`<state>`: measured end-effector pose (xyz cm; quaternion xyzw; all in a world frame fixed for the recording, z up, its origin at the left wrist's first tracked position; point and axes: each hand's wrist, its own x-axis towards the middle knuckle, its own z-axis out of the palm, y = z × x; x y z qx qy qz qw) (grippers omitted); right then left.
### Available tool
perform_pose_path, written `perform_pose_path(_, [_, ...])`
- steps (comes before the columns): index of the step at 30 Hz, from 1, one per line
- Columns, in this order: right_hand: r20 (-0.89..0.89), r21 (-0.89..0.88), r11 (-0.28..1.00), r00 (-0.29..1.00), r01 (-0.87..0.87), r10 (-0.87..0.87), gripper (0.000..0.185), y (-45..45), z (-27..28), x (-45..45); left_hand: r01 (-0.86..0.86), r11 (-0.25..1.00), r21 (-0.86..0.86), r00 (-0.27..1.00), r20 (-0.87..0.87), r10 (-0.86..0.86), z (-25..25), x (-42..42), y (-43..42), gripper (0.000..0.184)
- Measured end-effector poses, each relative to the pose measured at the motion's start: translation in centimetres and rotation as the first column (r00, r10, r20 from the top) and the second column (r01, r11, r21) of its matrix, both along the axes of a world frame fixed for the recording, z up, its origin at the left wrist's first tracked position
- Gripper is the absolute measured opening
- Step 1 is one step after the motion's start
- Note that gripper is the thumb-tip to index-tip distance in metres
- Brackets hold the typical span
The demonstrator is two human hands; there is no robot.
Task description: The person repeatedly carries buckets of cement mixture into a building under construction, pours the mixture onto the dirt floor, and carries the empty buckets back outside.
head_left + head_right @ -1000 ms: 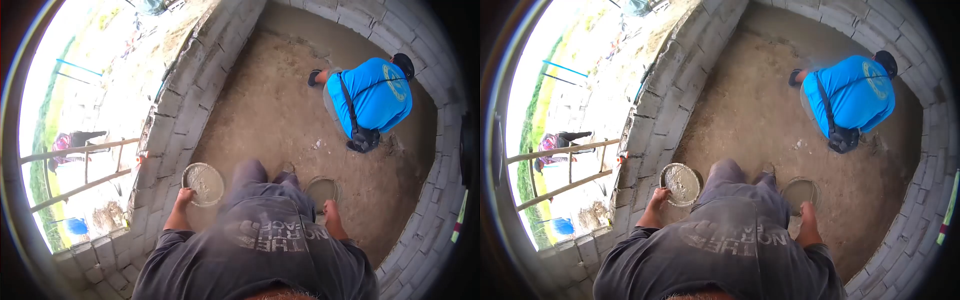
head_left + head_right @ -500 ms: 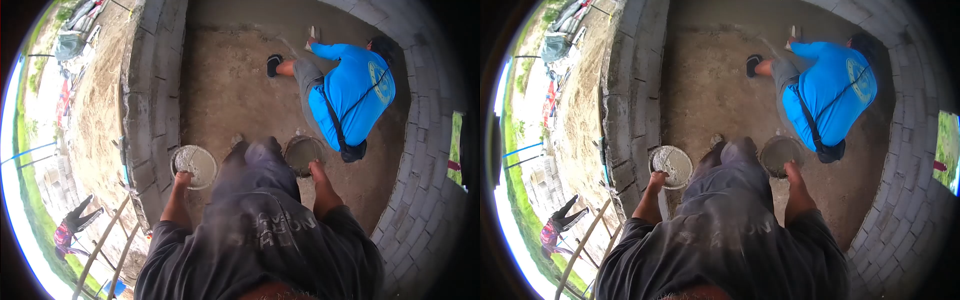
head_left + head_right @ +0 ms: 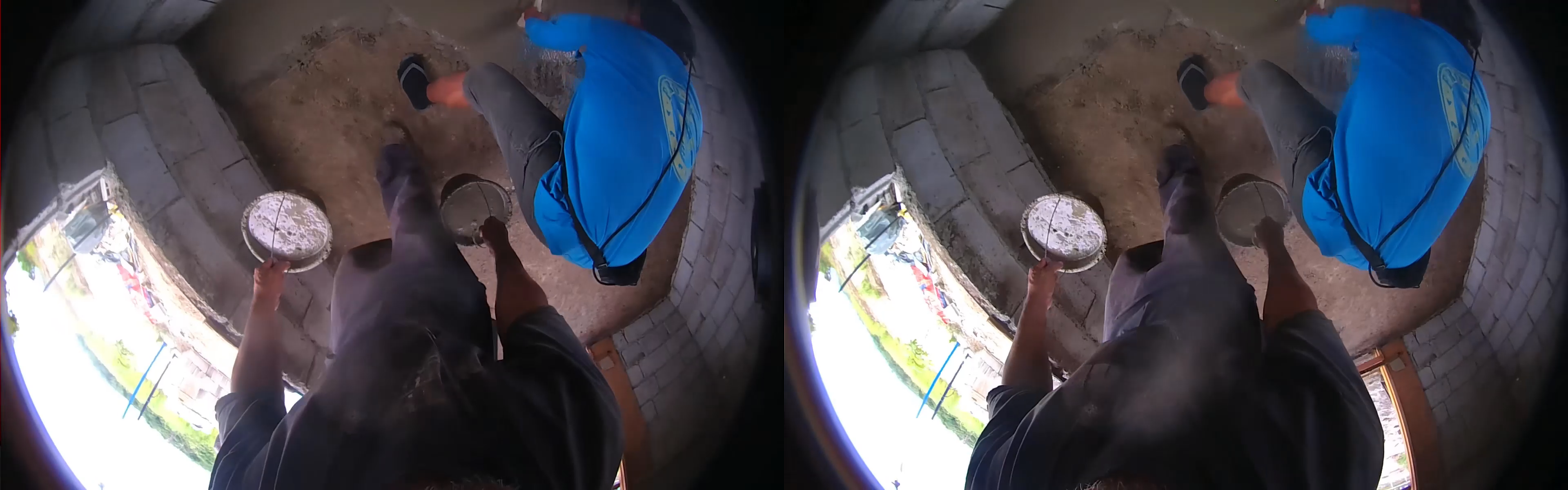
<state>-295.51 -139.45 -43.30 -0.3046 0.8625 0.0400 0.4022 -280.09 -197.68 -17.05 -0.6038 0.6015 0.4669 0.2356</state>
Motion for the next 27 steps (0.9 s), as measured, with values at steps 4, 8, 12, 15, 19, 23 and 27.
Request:
perform_pose_path(4, [0.091, -0.012, 0.893, 0.89, 0.45, -0.448, 0.024, -5.5, -1.0, -3.6, 0.262, 0.948, -0.181, 0.956, -0.089, -0.281, -3.6, -6.5, -3.0, 0.016])
perform_pose_path(8, [0.141, -0.042, 0.692, 0.69, 0.721, -0.71, 0.023, -10.7, -3.5, -8.4, 0.403, 0.898, -0.179, 0.903, -0.086, -0.422, -7.6, -12.3, -7.4, 0.02])
perform_pose_path(12, [0.227, 0.008, 0.35, 0.339, 0.937, -0.913, 0.027, -13.4, -12.0, -8.7, 0.57, 0.815, -0.102, 0.822, 0.076, -0.565, -11.3, -19.4, -7.8, 0.028])
perform_pose_path(15, [0.17, -0.053, 0.415, 0.418, 0.908, -0.892, 0.027, -17.0, -13.4, -11.7, 0.625, 0.774, -0.095, 0.78, 0.051, -0.624, -11.9, -22.8, -7.3, 0.029])
perform_pose_path(19, [-0.223, -0.118, 0.544, 0.512, 0.831, -0.83, 0.029, -21.4, -10.1, -13.0, 0.635, 0.773, 0.012, 0.772, -0.052, -0.634, -12.5, -23.8, -6.9, 0.033])
perform_pose_path(23, [-0.111, -0.469, 0.415, 0.414, 0.779, -0.903, 0.041, -31.9, -6.2, -14.8, 0.681, 0.726, 0.091, 0.73, -0.152, -0.666, -9.0, -26.0, -6.6, 0.029])
perform_pose_path(27, [0.87, 0.384, -0.098, -0.395, 0.918, -0.295, 0.053, -41.1, -7.4, -15.9, 0.633, 0.696, 0.339, 0.773, -0.334, -0.54, -1.3, -27.5, -11.0, 0.027])
